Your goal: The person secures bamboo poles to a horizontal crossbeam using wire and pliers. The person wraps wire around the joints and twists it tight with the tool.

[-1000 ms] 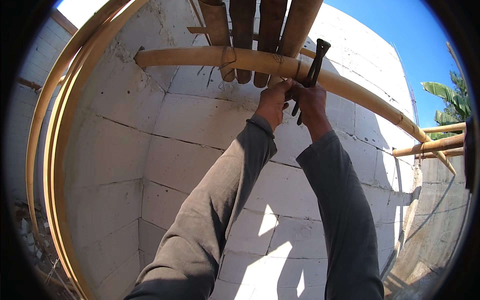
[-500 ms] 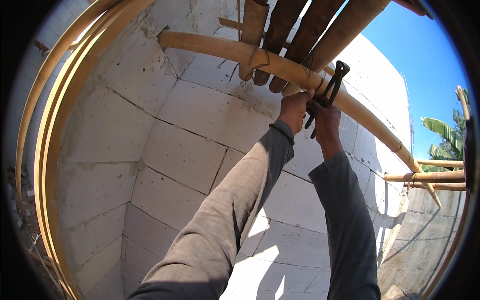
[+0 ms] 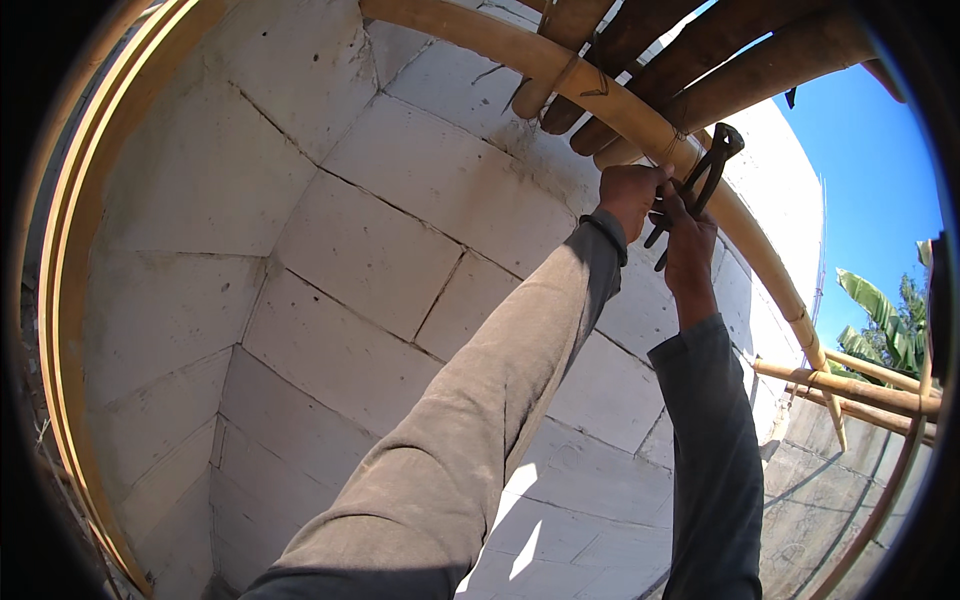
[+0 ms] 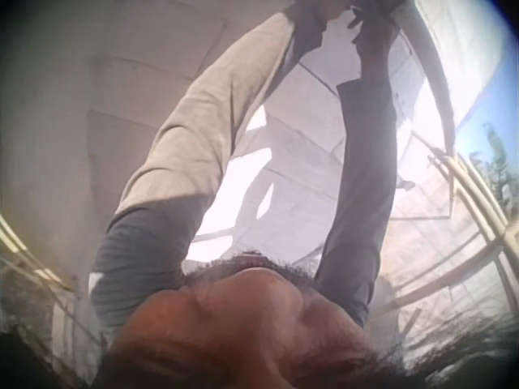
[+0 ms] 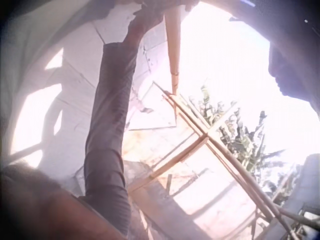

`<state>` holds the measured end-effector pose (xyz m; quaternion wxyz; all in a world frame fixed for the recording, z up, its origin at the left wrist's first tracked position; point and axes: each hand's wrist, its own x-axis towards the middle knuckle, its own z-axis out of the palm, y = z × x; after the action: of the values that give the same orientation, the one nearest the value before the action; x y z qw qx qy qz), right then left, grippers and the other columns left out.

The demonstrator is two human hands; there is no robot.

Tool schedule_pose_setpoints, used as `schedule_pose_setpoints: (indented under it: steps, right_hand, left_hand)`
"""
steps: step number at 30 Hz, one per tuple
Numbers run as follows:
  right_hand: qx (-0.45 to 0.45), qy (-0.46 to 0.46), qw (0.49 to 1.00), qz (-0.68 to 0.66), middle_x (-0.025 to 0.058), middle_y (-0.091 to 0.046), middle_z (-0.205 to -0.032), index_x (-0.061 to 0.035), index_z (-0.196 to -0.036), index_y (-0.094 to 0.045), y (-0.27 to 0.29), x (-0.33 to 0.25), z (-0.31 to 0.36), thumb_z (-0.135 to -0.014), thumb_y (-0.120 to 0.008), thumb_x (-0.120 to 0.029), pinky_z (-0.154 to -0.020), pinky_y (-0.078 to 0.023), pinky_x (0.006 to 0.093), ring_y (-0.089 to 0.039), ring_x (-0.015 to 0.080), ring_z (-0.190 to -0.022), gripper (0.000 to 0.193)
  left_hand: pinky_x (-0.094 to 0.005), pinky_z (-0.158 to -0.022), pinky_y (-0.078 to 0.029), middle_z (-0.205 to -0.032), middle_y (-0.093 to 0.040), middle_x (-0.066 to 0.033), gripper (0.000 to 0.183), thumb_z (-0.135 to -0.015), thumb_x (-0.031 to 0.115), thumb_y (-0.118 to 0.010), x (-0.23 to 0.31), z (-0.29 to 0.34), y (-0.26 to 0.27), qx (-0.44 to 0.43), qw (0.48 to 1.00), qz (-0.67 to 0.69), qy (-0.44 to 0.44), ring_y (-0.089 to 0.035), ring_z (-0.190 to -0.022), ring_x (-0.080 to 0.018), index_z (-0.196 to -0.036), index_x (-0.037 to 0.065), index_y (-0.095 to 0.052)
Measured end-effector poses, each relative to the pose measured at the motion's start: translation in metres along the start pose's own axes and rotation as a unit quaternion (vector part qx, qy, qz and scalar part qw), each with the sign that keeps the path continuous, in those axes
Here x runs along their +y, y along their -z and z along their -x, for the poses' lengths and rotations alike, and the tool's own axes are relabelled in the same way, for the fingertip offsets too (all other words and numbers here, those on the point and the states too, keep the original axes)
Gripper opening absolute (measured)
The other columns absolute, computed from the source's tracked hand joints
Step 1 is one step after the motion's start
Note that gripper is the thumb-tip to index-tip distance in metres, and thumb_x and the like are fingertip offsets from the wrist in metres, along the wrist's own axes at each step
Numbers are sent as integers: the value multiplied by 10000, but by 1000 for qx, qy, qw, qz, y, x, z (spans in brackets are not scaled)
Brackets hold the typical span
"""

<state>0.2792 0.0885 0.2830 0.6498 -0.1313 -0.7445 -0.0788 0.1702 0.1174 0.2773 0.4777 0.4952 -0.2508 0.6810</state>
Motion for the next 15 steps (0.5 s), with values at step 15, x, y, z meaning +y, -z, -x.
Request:
schedule_pose_setpoints:
  steps: [15]
  right_hand:
    - [111, -84, 990, -1, 112, -572, -840, 4, -1248, -488, -10, -31, 54, -940, -484, -135, -489, -472, 294, -591, 151, -621, 338]
  left_hand:
    - [-357, -789, -492, -907, -709, -78, 219, -930, 239, -609, 9, -3, 5, 27, 970, -230, 70, -667, -841, -175, -990, 32, -647]
